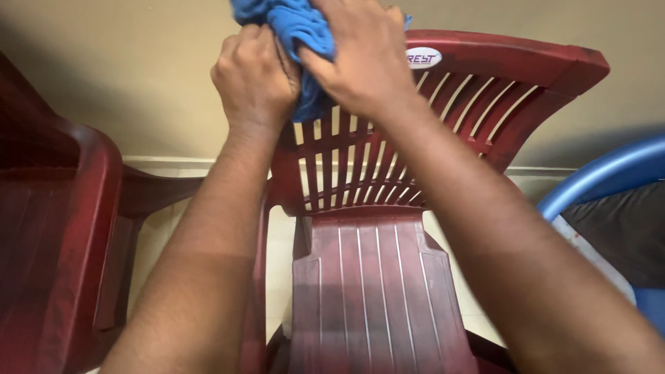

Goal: The person wipes a maroon plastic chair with a blue cloth. They clean the seat, armrests, and backrest slats in sequence, using both hands to hold the cloth and stabilize the chair.

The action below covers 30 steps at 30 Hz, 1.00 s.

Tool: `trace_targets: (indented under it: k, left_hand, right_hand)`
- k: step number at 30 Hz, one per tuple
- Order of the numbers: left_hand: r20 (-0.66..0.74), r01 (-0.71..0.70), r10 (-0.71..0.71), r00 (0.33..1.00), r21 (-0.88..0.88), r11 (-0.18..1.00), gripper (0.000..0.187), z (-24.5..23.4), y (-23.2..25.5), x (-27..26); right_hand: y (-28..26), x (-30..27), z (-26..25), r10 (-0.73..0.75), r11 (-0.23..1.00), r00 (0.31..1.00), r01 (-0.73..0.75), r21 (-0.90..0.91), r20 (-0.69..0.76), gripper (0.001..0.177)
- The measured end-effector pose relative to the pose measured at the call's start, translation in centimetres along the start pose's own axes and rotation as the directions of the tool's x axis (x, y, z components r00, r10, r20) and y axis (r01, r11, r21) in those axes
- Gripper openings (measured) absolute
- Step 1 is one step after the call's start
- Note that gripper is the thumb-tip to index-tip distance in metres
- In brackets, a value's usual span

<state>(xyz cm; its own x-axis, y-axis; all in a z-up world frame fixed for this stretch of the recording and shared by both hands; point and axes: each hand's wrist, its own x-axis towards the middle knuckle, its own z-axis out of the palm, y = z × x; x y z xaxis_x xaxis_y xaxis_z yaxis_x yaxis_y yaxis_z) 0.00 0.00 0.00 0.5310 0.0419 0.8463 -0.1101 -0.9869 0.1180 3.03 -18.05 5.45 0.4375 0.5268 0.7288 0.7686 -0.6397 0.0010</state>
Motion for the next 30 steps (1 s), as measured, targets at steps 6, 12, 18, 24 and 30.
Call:
trace_targets:
  k: [6,12,18,24,30]
  left_hand:
    - [0.002,0.03,-0.03,1.0,-0.093,0.995,0.024,-1.1,0.7,0.7]
    - [-0.043,0.072,-0.082,0.996,-0.201,0.977,0.023,-1.4,1.0,0.6]
    - [-0.015,0.281,-0.391,0.92,-0.67,0.688,0.036,0.0,0.3,-1.3]
    - [0.652,0.433,-0.483,0.584,-0.754,-0.494,0.064,1.9,-1.5,-3.1]
    - [0.514,0.182,-0.272,0.814,-0.67,-0.72,0.07,1.6,-5.5,-8.2]
  right_hand:
    - [9.1,-5.0,-5.2,0.069,0.997,0.982,-0.072,0.011,0.174,0.048]
    - [15.6,-12.6,-8.5,0.268,0.913,0.958,-0.286,-0.289,-0.102,0.039]
    - [12.7,-12.4,-4.1,0.18,0.923,0.923,-0.278,-0.265,-0.34,0.056]
    - [-3.2,-4.0,3.5,0.036,0.999,0.995,-0.034,0.022,-0.095,0.051]
    - [-8.5,-4.5,4.9,-0.174,0.985,0.985,0.174,0.007,-0.004,0.04]
